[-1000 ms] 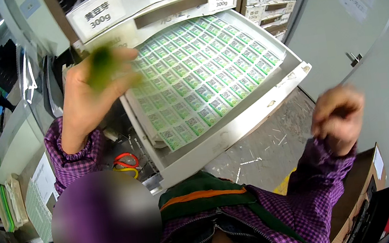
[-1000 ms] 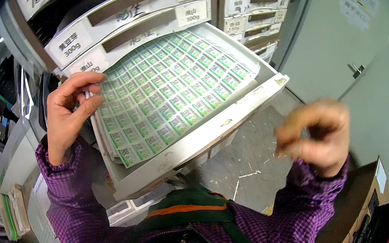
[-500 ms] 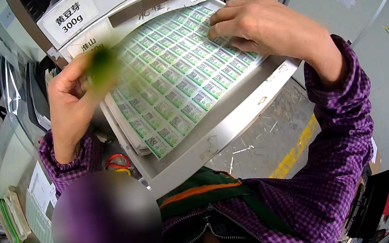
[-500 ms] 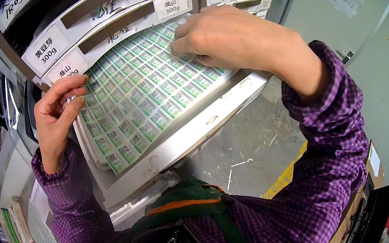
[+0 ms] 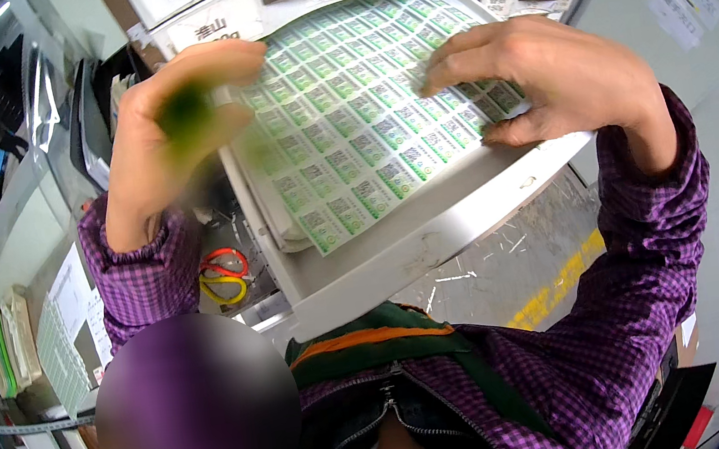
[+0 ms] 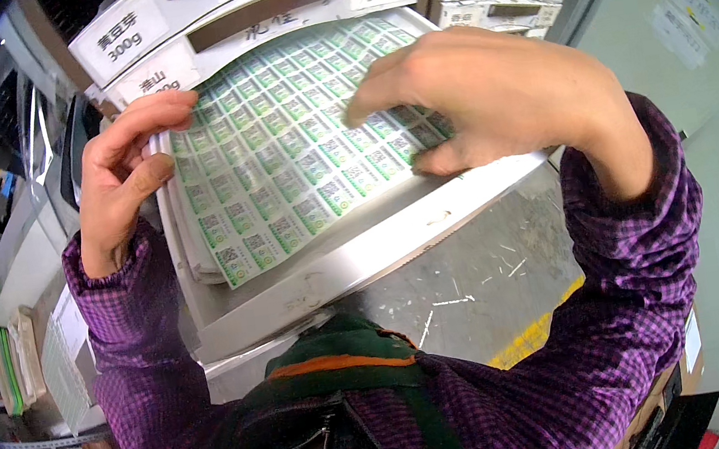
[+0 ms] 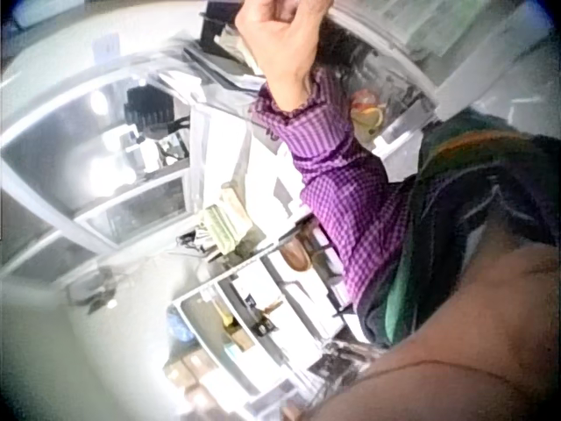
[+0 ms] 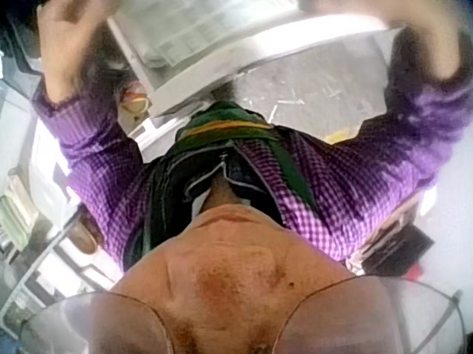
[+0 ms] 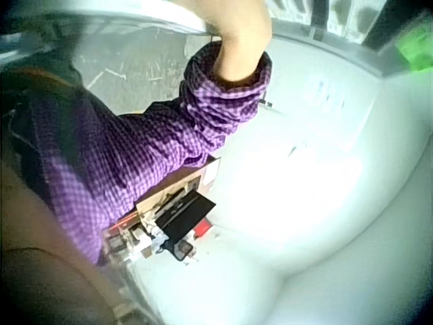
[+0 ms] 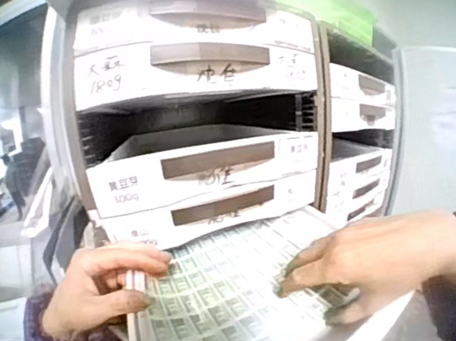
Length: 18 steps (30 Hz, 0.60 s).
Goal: The person retrieves sheets of stickers from drawers and uses scissors to cut specific sections off while marking a checklist on a desk.
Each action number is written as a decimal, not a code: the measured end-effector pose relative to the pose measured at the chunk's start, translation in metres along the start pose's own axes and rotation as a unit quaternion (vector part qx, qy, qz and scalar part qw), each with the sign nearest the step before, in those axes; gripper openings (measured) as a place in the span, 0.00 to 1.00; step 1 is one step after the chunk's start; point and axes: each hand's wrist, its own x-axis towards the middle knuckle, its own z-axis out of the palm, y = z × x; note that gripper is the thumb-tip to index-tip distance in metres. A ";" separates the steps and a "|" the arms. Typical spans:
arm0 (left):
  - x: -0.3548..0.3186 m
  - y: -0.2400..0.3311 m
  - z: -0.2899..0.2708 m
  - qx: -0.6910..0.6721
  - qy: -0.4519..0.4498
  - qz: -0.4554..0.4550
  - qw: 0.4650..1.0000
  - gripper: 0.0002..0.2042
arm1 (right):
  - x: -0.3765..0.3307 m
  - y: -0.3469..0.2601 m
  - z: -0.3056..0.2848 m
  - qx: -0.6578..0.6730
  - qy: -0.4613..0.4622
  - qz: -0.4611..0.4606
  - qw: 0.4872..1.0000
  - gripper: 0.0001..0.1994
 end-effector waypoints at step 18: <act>0.002 0.007 0.018 -0.140 0.068 0.004 0.988 0.26 | -0.034 0.032 -0.018 -0.021 0.307 0.064 0.949 0.10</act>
